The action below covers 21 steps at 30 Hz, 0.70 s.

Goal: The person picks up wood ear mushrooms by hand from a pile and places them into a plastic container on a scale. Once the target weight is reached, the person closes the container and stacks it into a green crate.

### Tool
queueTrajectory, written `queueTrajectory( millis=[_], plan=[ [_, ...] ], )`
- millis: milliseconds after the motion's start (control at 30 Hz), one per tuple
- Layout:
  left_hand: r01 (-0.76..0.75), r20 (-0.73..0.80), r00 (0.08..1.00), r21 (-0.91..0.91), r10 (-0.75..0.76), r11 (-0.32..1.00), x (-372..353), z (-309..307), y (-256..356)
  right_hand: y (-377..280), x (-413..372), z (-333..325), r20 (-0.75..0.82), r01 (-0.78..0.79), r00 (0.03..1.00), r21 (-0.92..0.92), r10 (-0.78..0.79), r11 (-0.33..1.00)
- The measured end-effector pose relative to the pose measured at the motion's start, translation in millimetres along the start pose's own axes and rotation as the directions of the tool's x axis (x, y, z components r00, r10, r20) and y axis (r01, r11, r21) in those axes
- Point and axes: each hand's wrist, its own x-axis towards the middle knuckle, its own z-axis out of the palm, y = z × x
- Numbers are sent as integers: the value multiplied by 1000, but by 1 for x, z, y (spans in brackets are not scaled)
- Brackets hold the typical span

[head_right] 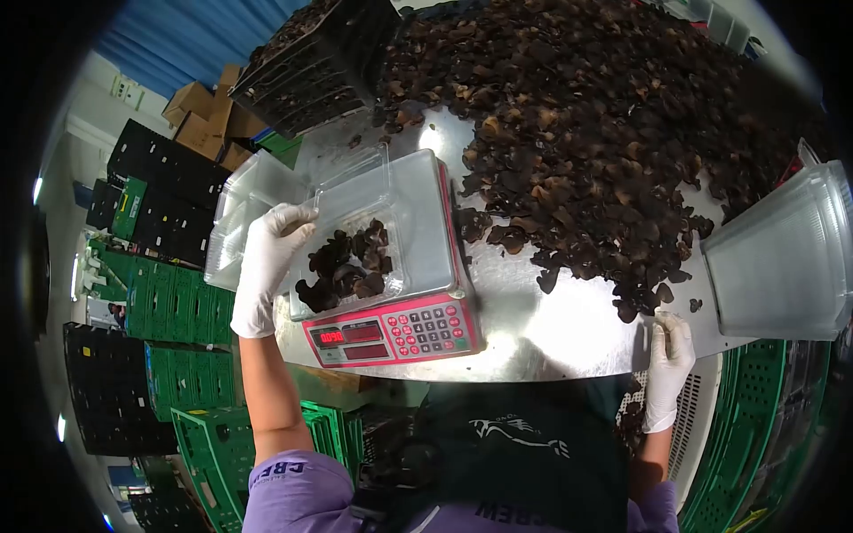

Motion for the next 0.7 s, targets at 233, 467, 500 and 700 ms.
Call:
queueTrajectory(
  millis=[233,467,500,700],
  plan=[
    [2,-82,997,188,13,982,-31,14,33,-10,3,-4,-31,31,999,-30,-31,999],
    [-485,228,828,-168,512,858,-71,152,126,-1,-6,9,-30,-5,1000,-162,0,987],
    [-484,292,792,-234,536,843,-72,179,131,-4,-5,12,-19,34,999,-208,-38,977],
    [-397,423,784,-220,454,891,-71,306,159,-4,-6,26,168,100,984,-268,-56,958]
  ],
)
